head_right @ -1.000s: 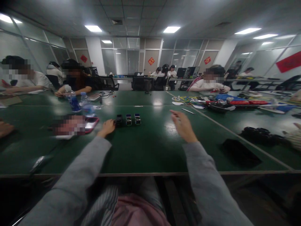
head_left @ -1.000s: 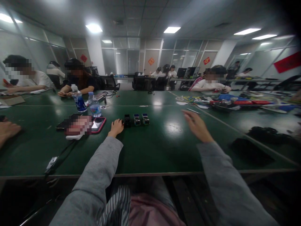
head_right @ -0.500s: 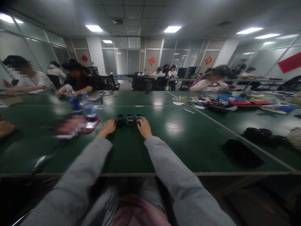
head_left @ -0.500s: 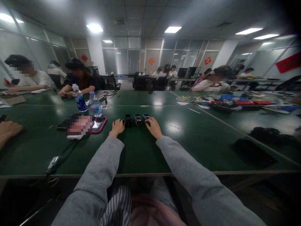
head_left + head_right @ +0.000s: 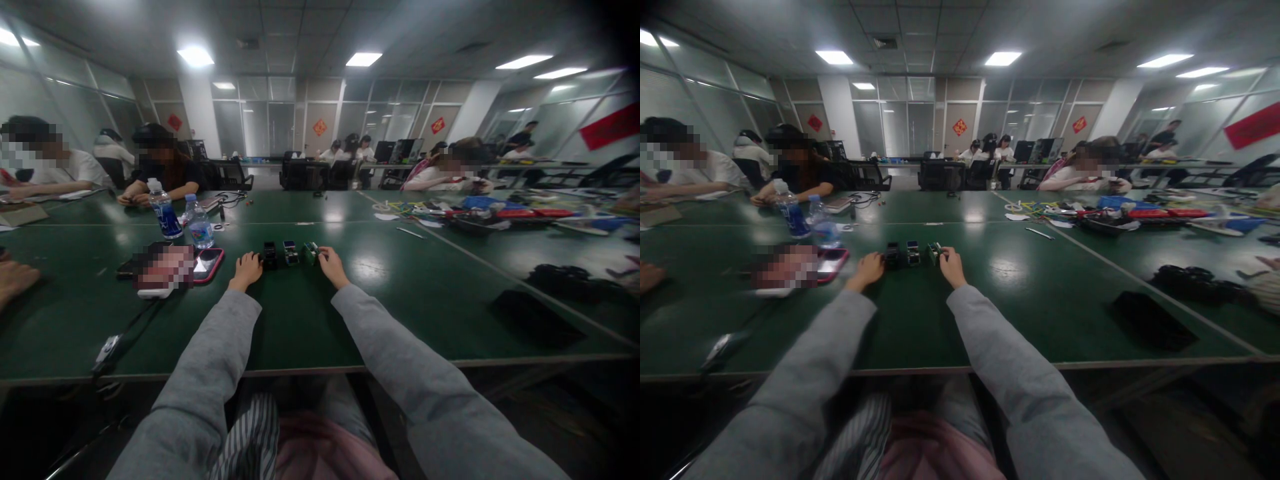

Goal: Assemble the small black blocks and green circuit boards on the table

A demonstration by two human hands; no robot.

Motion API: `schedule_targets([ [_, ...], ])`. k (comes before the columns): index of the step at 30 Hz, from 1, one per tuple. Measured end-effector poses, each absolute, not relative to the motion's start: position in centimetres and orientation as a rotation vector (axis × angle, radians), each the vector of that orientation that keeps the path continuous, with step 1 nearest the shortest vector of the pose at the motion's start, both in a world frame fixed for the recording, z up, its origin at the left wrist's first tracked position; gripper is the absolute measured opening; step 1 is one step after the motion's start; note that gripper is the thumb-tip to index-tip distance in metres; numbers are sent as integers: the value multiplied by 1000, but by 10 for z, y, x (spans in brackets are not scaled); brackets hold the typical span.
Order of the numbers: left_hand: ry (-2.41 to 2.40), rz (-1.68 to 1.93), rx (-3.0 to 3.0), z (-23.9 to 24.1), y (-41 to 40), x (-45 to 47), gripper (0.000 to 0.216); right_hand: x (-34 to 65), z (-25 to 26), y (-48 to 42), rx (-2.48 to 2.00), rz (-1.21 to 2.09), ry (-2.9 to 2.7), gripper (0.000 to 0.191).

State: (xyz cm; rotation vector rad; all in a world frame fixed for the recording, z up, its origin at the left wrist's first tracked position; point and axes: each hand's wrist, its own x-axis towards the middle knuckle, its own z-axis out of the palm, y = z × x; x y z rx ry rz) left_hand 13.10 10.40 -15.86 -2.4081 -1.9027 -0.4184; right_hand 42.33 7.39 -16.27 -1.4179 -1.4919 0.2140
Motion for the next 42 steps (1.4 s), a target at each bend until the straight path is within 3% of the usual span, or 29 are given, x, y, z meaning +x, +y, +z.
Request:
schedule_targets([
  [6,-1920,-400,-2419,-157,104,131,47,420,-161,67,-1467,-6,-1712,46],
  [14,-1940,-379,-2428,-153,102,133,46,430,-160,76,-1558,190,-1500,37],
  [19,-1933,-389,-2413,-153,101,131,45,441,-162,86,-1648,88,-1398,34],
  [26,-1915,-407,-2415,-152,98,128,46,434,-157,87,-1668,-47,-1392,59],
  [30,-1923,-407,-2416,-151,97,128,46,429,-151,81,-1707,-8,-1517,50],
  [33,-1923,-395,-2425,-149,95,128,45,431,-149,67,-1707,-51,-1629,46],
  [42,-1922,-403,-2432,-150,95,126,45,484,-143,-37,-1524,40,-1966,58],
])
